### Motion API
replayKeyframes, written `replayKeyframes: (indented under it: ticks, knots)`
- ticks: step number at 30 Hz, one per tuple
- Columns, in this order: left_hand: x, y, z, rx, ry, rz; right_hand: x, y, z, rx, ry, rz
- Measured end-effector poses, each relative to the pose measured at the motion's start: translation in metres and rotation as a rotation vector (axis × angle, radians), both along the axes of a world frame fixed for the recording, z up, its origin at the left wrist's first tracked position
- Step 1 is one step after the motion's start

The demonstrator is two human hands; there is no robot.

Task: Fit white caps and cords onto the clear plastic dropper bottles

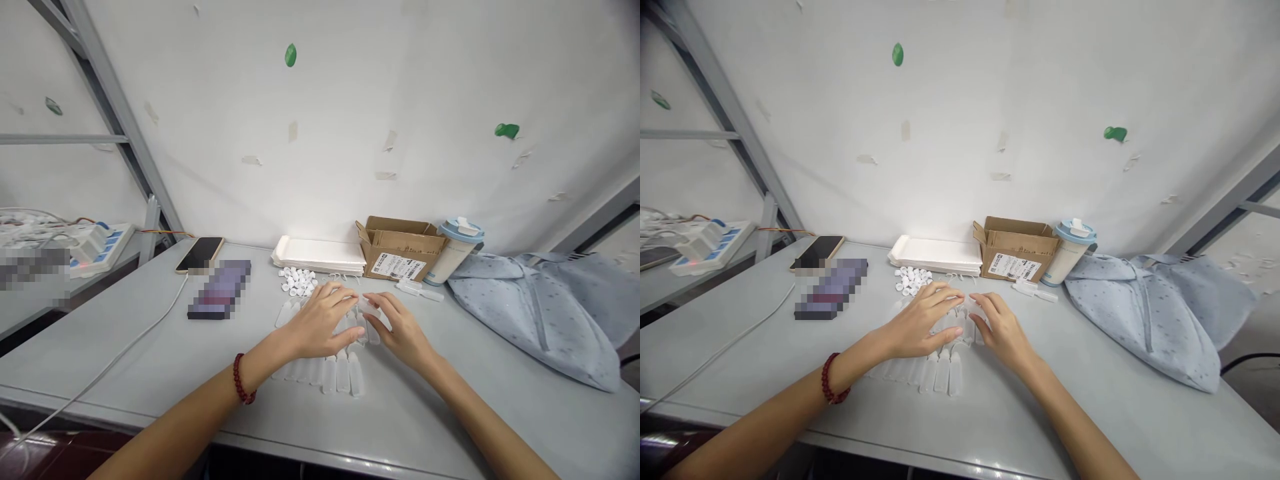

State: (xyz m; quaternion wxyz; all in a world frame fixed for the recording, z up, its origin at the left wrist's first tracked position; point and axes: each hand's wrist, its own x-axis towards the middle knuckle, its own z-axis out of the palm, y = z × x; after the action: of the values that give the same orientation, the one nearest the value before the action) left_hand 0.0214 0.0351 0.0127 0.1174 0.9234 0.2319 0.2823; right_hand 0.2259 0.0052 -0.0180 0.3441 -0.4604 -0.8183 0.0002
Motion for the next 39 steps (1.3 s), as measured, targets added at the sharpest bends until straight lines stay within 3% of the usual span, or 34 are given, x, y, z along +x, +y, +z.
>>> replayKeyframes:
  ticks: [11, 18, 23, 26, 33, 39]
  knots:
    - [0.004, 0.001, -0.005, -0.156, -0.210, 0.012, -0.007, -0.003, 0.002, 0.141, 0.042, 0.042]
    - [0.007, 0.003, -0.001, -0.576, -0.368, 0.130, -0.012, -0.009, 0.006, 0.172, 0.061, 0.063]
    - [0.007, 0.005, -0.006, -0.916, -0.455, 0.056, -0.017, -0.014, 0.009, 0.196, 0.095, 0.089]
    - [0.007, 0.006, -0.009, -1.043, -0.495, 0.001, -0.020, -0.016, 0.011, 0.195, 0.115, 0.108]
    - [0.006, 0.006, -0.002, -1.236, -0.544, -0.048, -0.020, -0.019, 0.012, 0.217, 0.112, 0.100]
    - [0.006, 0.004, 0.001, -1.238, -0.525, -0.063, -0.020, -0.020, 0.010, 0.184, 0.026, 0.065]
